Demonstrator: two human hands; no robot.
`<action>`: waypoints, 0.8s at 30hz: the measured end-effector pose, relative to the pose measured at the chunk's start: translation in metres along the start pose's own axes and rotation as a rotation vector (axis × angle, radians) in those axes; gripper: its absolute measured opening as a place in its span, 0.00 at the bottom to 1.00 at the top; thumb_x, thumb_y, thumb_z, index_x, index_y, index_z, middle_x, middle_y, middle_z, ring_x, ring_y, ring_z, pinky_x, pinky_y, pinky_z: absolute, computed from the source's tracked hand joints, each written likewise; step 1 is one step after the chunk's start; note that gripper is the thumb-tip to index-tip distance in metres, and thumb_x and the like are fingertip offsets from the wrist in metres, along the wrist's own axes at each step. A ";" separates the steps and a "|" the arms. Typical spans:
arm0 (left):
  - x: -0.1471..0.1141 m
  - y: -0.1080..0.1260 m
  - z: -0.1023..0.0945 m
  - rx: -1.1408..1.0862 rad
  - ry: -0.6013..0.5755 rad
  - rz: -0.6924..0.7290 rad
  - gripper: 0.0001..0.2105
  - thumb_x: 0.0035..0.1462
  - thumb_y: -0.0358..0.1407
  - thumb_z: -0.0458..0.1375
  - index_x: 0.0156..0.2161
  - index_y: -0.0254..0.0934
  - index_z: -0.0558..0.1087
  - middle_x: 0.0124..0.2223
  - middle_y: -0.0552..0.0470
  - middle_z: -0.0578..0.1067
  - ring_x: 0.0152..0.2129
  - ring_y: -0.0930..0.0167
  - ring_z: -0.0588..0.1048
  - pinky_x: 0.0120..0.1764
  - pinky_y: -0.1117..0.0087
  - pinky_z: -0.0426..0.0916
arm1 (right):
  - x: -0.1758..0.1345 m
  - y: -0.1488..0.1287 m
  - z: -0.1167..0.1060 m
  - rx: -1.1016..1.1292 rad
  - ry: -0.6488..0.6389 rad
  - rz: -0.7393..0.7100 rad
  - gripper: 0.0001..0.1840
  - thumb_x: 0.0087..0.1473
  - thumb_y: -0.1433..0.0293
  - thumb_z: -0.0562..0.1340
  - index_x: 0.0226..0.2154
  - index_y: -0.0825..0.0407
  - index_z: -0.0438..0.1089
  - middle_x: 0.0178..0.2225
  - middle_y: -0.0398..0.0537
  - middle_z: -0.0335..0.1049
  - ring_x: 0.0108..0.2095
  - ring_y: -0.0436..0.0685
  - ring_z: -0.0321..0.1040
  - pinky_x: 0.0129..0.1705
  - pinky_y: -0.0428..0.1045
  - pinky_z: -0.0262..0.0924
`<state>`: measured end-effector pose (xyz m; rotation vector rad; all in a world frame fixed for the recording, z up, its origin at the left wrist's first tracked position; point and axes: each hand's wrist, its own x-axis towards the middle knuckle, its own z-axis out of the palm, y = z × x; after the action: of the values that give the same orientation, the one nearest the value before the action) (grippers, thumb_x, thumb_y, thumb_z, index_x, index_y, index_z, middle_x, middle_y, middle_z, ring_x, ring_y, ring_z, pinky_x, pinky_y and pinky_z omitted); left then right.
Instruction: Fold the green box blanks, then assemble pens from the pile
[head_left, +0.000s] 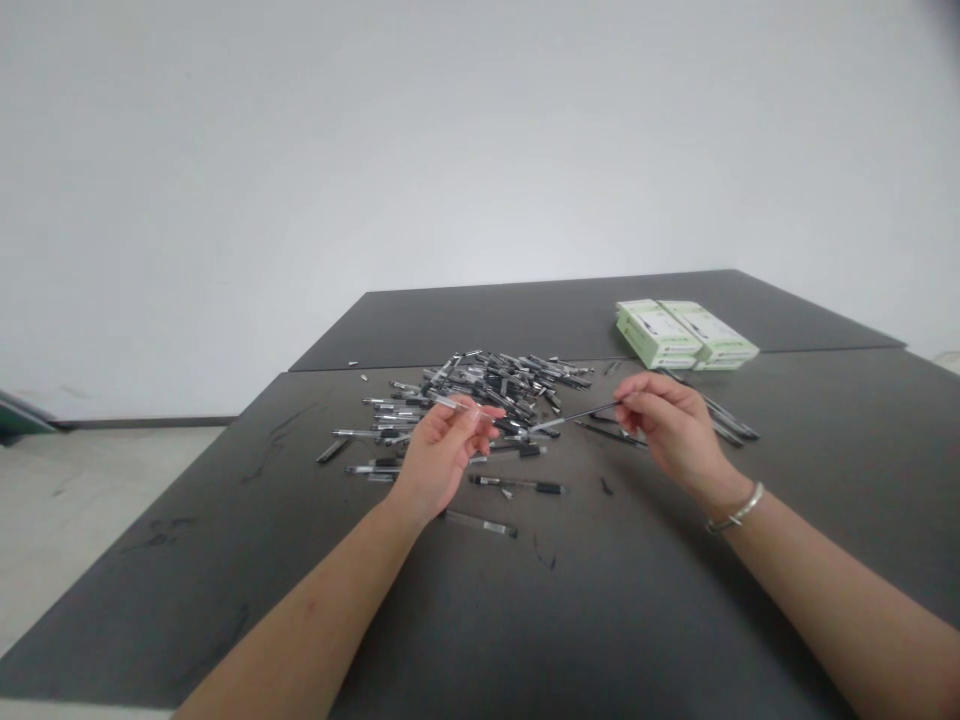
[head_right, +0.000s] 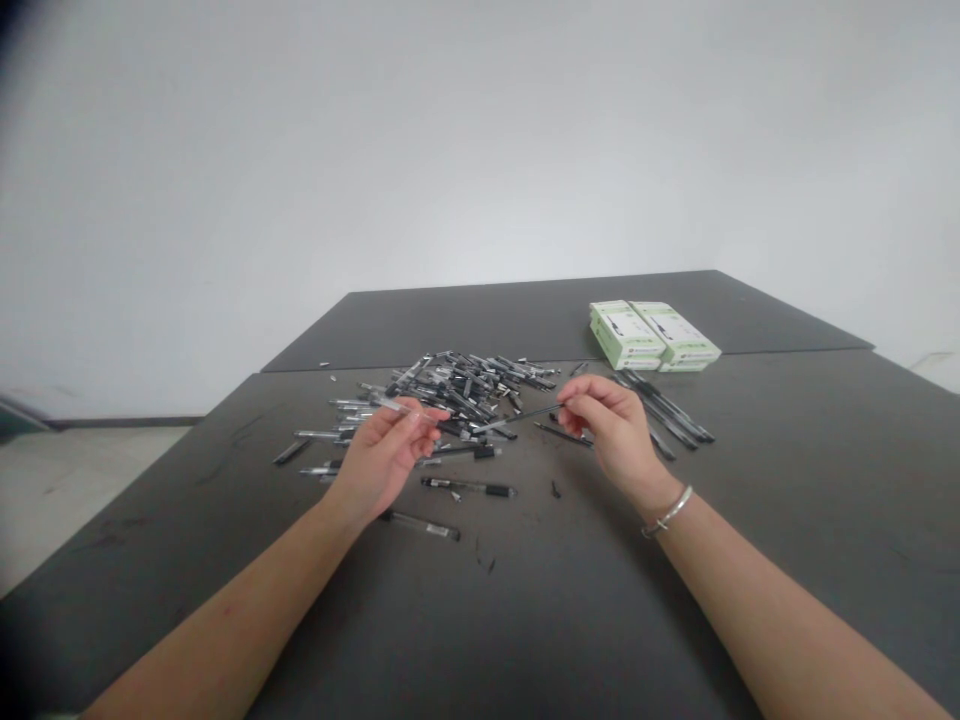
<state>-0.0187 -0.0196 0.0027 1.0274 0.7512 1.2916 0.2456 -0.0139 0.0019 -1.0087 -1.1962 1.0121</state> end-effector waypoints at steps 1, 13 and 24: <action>0.000 0.000 0.000 -0.010 -0.005 -0.002 0.08 0.52 0.35 0.63 0.34 0.35 0.69 0.38 0.48 0.79 0.28 0.74 0.75 0.29 0.74 0.66 | 0.000 0.000 0.000 -0.001 -0.001 0.000 0.03 0.47 0.69 0.62 0.28 0.51 0.71 0.19 0.42 0.67 0.19 0.49 0.61 0.21 0.45 0.54; 0.002 0.000 -0.004 -0.098 -0.014 -0.031 0.05 0.52 0.32 0.63 0.33 0.36 0.70 0.37 0.49 0.80 0.31 0.72 0.78 0.33 0.73 0.70 | 0.000 -0.002 0.000 0.064 0.011 0.032 0.02 0.48 0.71 0.63 0.28 0.51 0.71 0.20 0.42 0.69 0.20 0.49 0.62 0.22 0.45 0.53; 0.001 0.001 -0.002 -0.126 -0.010 -0.028 0.05 0.52 0.32 0.63 0.33 0.35 0.70 0.38 0.48 0.81 0.31 0.72 0.79 0.36 0.72 0.72 | -0.002 0.000 0.003 0.062 -0.023 0.041 0.03 0.49 0.70 0.63 0.29 0.52 0.71 0.21 0.43 0.70 0.21 0.49 0.64 0.22 0.44 0.54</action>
<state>-0.0204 -0.0184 0.0027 0.9191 0.6657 1.2921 0.2426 -0.0154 0.0018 -0.9784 -1.1599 1.0890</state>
